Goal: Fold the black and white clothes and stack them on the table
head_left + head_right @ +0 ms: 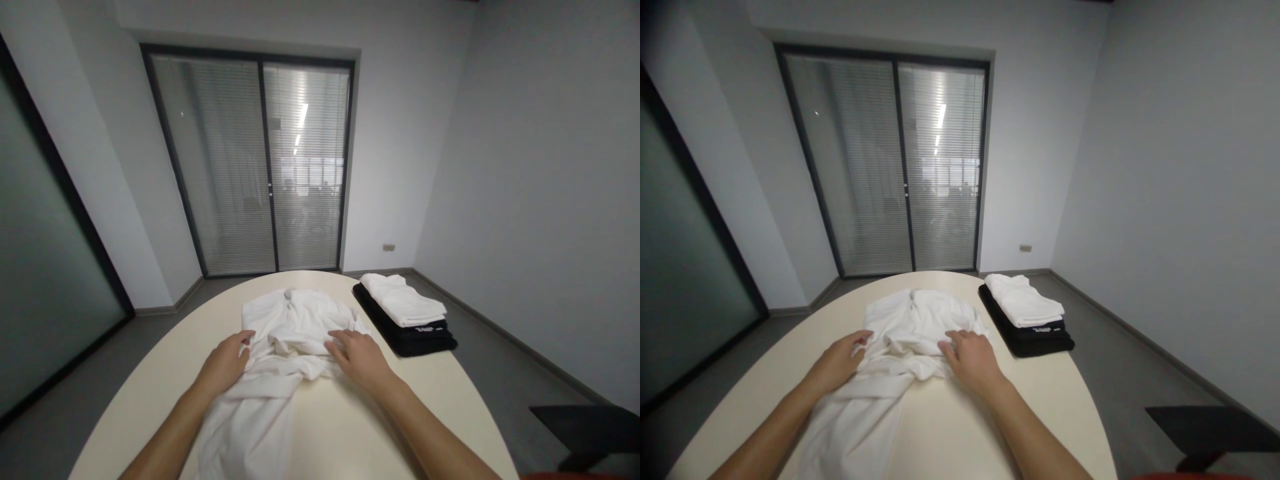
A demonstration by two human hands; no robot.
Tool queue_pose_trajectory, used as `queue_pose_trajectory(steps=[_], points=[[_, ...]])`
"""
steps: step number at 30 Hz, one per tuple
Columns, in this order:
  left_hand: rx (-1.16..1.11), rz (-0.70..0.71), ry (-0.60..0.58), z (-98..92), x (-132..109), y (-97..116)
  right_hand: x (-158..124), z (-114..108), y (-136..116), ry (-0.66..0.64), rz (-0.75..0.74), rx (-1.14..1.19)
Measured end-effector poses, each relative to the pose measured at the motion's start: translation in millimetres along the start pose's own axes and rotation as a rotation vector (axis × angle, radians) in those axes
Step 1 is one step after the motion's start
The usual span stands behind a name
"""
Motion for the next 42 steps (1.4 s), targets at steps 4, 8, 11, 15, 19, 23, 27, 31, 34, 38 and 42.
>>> queue_pose_trajectory(steps=[4,8,11,15,19,23,27,31,34,38,42], points=[[-0.174,0.004,0.146,-10.2,12,-13,-1,10,6,-0.090,0.021,-0.052],[-0.178,-0.125,0.393,-25.7,21,-31,5,19,25,-0.029,0.043,-0.167],[-0.162,-0.166,0.476,-29.5,20,-35,13,18,31,0.076,0.004,-0.230],[-0.041,-0.041,0.528,-28.9,10,-10,14,9,13,0.092,-0.005,-0.201],[-0.079,0.223,0.042,-20.8,-6,27,-5,9,-22,-0.062,-0.109,0.015],[-0.145,0.347,-0.224,-7.7,-14,32,-13,20,-30,-0.146,-0.209,0.071],[-0.187,0.329,-0.266,1.4,-11,17,4,32,-3,-0.108,-0.168,0.070],[-0.166,0.310,-0.275,4.4,-11,17,21,32,22,-0.003,-0.094,-0.017],[-0.164,0.314,-0.268,2.4,-12,28,23,22,28,0.028,-0.043,-0.050],[-0.196,0.283,-0.206,-7.5,-9,34,18,3,32,0.053,-0.002,-0.037],[-0.280,0.161,-0.152,-16.3,-4,26,14,-7,43,0.080,0.041,0.054]])
Point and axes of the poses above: each hand's wrist, its own x-axis towards the middle knuckle, its own z-axis out of the palm, y = z × x, the point moved 1 cm from there along x, towards the middle knuckle
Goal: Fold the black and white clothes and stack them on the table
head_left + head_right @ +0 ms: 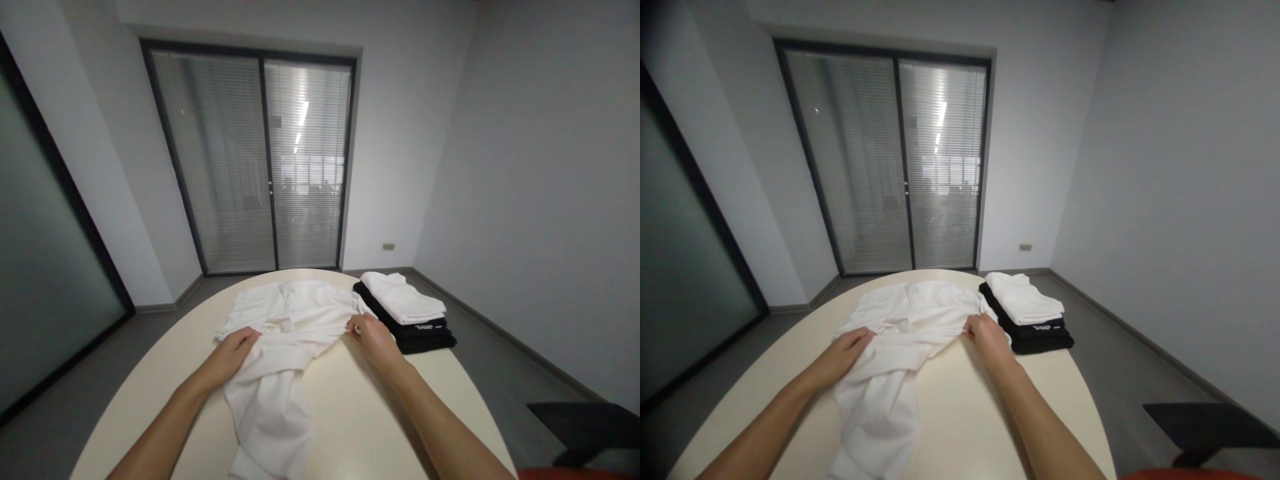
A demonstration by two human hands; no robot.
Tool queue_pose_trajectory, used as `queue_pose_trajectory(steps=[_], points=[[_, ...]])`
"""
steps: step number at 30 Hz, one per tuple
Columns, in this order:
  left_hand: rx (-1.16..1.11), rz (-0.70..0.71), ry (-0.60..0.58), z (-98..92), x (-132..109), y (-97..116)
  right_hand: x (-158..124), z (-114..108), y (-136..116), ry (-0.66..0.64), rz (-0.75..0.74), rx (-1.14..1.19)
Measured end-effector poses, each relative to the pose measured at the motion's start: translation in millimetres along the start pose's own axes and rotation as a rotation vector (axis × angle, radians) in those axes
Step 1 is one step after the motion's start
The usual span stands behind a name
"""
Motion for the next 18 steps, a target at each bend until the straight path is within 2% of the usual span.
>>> queue_pose_trajectory(steps=[2,5,7,8,12,14,18], points=[[-0.065,-0.065,-0.003,-3.7,1,-6,-1,-3,5,-0.001,0.033,0.046],[-0.128,-0.086,-0.062,-9.8,1,-17,-2,-8,13,-0.003,0.052,0.080],[-0.112,-0.096,-0.036,-17.6,2,-25,-3,-13,18,0.031,0.086,0.040],[-0.070,-0.111,0.028,-22.7,3,-30,-4,-16,20,0.049,0.114,0.001],[0.186,-0.213,0.401,-40.4,3,-47,-5,-23,23,0.071,0.211,-0.199],[0.251,-0.209,0.467,-40.5,3,-47,-5,-22,16,0.073,0.141,-0.237],[0.431,0.019,0.347,-23.8,2,-26,-7,-9,-12,0.045,-0.164,-0.080]])
Point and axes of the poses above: each hand's wrist, its own x-axis towards the middle knuckle, its own z-axis out of the palm, y = z × x, the point moved 1 cm from there along x, towards the middle knuckle
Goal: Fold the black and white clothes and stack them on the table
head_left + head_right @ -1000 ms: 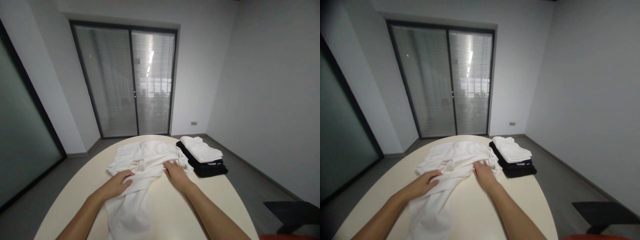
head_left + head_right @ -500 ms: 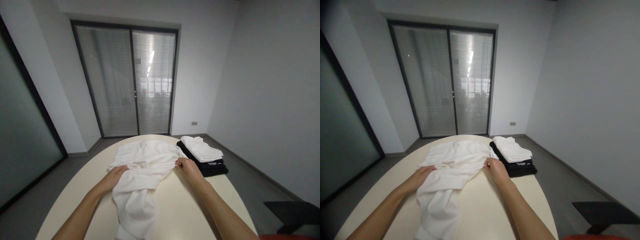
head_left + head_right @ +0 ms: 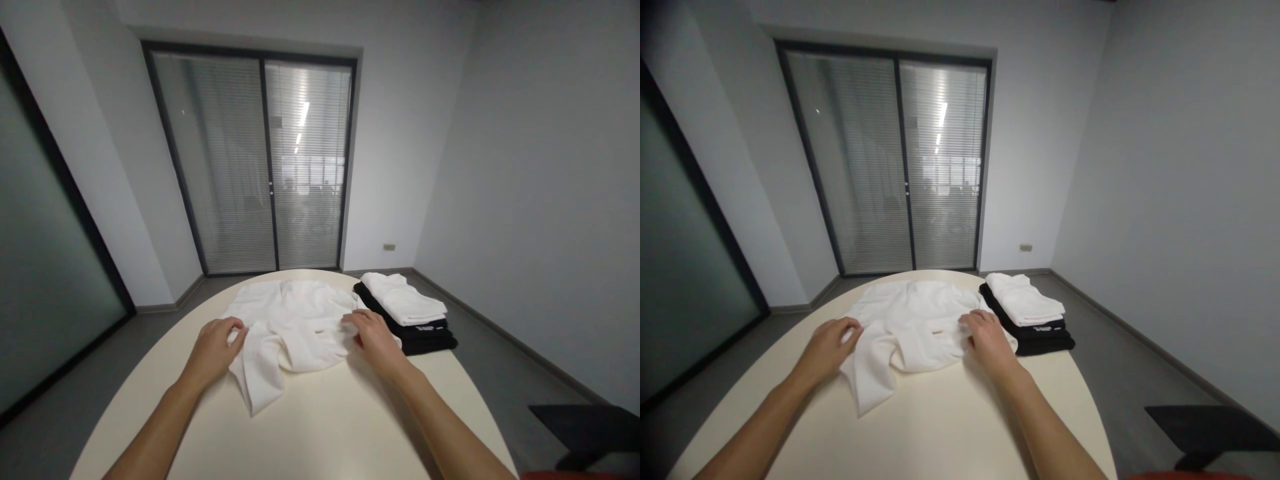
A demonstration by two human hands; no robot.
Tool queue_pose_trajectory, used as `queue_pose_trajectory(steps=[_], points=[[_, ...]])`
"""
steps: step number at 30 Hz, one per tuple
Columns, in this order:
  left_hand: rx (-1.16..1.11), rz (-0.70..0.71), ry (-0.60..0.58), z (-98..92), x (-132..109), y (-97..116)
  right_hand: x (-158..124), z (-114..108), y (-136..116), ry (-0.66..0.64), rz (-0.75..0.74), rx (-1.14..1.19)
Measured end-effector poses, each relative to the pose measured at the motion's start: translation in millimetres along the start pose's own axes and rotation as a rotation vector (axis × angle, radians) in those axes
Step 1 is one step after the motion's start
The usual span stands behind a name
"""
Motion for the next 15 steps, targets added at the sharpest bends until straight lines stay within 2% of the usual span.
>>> queue_pose_trajectory(steps=[3,7,11,15], points=[[0.008,0.154,-0.115,4.7,-7,25,-4,15,-19,-0.064,-0.010,0.179],[-0.195,0.223,-0.287,7.3,-20,55,-10,27,-29,-0.170,-0.010,0.387],[-0.416,0.254,-0.426,4.1,-36,88,-10,16,-29,-0.139,-0.040,0.627],[-0.536,0.341,-0.594,-1.7,-51,121,-8,-3,-30,-0.113,-0.103,0.864]])
Point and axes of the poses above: each hand's wrist, its own x-axis towards the middle knuckle, its own z-axis out of the palm, y = z × x, the point moved 1 cm from there along x, towards the middle knuckle
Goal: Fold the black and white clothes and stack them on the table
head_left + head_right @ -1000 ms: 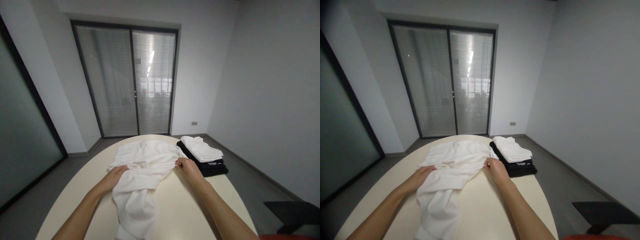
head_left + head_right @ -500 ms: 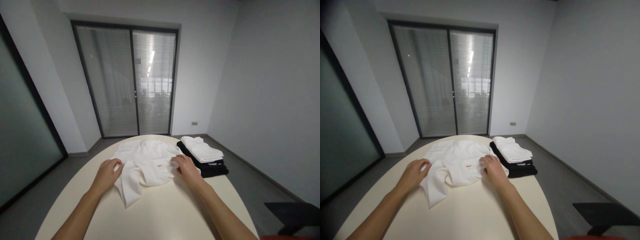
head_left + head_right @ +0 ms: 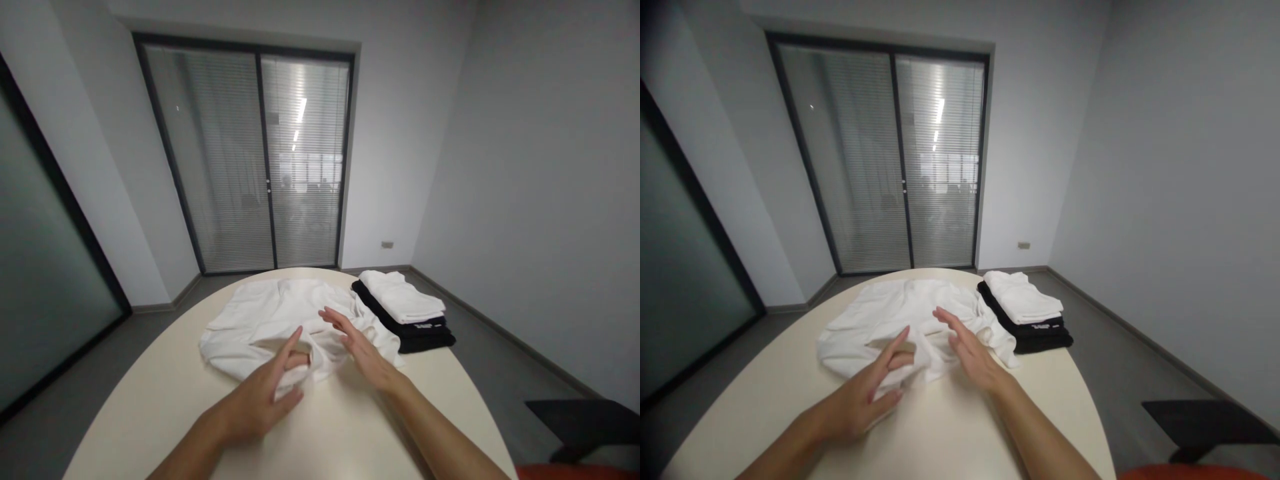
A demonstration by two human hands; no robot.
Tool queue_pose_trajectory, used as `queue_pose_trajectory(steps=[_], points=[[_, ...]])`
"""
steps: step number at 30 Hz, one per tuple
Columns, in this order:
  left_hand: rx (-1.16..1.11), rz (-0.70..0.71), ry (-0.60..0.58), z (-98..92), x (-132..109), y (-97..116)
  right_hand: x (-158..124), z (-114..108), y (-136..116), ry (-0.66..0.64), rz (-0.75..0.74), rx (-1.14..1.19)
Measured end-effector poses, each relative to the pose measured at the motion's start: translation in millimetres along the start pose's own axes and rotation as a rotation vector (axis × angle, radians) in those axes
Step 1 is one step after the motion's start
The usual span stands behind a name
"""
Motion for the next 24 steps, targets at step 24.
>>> queue_pose_trajectory(steps=[24], points=[[0.271,-0.095,0.092,-42.8,-3,-44,3,-8,0,0.018,0.046,0.370]])
Point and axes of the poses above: each hand's wrist, its own x-axis towards the middle knuckle, its own z-axis out of the palm, y = z × x, the point moved 1 cm from there along x, towards the middle knuckle
